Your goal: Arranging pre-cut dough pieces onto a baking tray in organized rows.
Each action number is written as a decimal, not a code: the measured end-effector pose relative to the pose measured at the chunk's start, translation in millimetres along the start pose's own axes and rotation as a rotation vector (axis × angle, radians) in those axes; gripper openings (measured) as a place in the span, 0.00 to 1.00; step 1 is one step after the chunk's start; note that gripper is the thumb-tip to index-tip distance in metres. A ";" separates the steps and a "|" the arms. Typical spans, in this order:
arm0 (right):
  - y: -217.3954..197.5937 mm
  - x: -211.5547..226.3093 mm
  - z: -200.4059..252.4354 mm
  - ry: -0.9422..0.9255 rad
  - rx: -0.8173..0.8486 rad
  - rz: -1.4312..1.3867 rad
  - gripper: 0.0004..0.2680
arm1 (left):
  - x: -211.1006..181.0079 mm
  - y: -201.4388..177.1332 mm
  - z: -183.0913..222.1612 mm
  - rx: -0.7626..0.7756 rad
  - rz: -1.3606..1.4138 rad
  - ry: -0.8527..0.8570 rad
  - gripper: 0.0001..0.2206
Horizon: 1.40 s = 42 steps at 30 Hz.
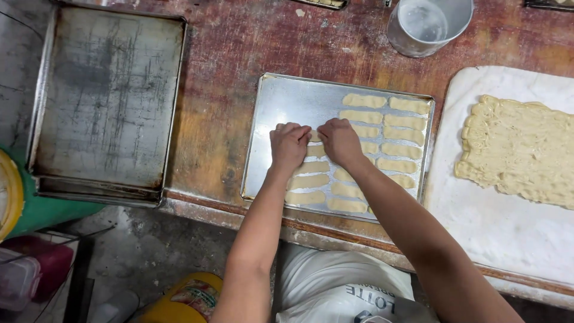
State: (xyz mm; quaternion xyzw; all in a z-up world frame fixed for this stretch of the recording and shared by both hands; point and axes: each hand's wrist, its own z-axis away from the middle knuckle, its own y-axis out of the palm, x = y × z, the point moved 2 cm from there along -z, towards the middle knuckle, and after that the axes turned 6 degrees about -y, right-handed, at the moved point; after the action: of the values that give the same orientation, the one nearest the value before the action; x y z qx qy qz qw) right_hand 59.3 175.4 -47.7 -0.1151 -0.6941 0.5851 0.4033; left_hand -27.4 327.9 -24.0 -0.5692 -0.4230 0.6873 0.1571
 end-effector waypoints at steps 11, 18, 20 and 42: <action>-17.6 16.5 5.8 -0.193 -0.127 0.155 0.07 | 19.4 5.3 2.5 -0.097 -0.003 0.200 0.08; -55.2 61.4 31.4 -0.123 0.211 0.332 0.24 | -15.3 -29.8 20.0 0.153 -0.083 0.190 0.23; -54.5 66.2 33.1 -0.127 0.295 0.390 0.23 | -46.9 -53.7 22.2 0.359 -0.170 0.119 0.28; -108.2 -166.2 246.7 0.093 -0.447 0.028 0.16 | -182.0 125.4 62.4 -0.199 -0.150 0.482 0.29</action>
State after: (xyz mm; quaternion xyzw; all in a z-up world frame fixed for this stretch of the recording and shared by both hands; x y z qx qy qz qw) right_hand 29.5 -138.3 -17.9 -0.2379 -0.7854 0.4165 0.3912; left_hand 3.9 101.5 -1.5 -0.6960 -0.4799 0.4735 0.2469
